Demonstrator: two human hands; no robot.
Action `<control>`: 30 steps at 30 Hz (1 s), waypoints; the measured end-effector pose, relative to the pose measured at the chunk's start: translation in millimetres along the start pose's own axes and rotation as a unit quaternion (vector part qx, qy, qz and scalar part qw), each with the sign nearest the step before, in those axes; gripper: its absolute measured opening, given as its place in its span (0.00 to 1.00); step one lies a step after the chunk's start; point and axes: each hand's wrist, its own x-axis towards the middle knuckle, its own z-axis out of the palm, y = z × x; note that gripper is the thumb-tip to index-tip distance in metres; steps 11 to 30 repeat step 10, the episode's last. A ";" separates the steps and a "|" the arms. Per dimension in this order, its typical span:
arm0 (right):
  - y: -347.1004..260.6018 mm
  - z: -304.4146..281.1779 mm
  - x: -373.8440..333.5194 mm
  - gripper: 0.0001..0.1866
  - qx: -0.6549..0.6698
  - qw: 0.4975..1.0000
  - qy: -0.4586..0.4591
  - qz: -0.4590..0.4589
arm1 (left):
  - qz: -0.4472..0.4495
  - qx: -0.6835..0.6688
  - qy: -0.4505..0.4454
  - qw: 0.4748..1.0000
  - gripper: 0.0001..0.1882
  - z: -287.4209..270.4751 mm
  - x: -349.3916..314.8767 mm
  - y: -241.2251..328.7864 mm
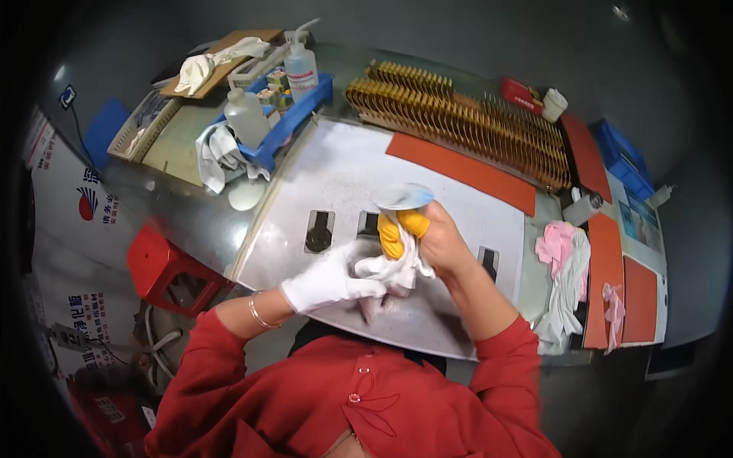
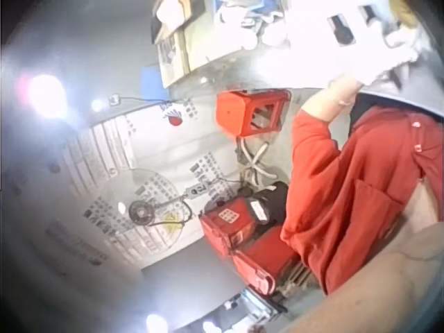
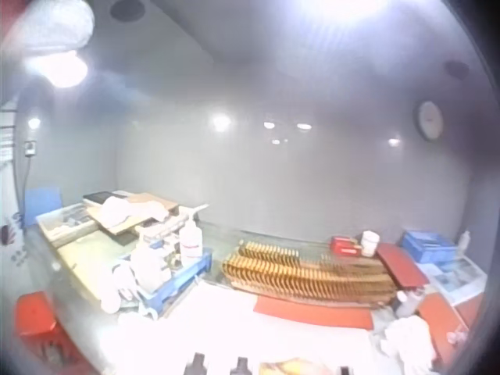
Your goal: The person cleans a metal tray containing several rectangular molds using a yellow sponge and a white cloth. They wipe the inside of each mold and the surrounding tray surface, occasionally picking up and moving the molds to clean underneath them. The person also uses a spray bottle to apply liquid to the cloth during the process.
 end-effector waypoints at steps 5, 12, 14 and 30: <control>20.2 -5.9 56.8 0.12 -0.180 0.902 -0.160 0.358 | 0.369 0.436 0.060 0.818 0.43 -65.3 -10.6 31.9; 34.6 27.2 105.2 0.16 -0.311 0.848 -0.213 0.372 | 0.314 0.387 0.162 0.851 0.42 -93.6 -19.5 -14.5; 34.6 27.2 105.2 0.16 -0.311 0.848 -0.213 0.372 | 0.314 0.387 0.162 0.851 0.42 -93.6 -19.5 -14.5; 34.6 27.2 105.2 0.16 -0.311 0.848 -0.213 0.372 | 0.314 0.387 0.162 0.851 0.42 -93.6 -19.5 -14.5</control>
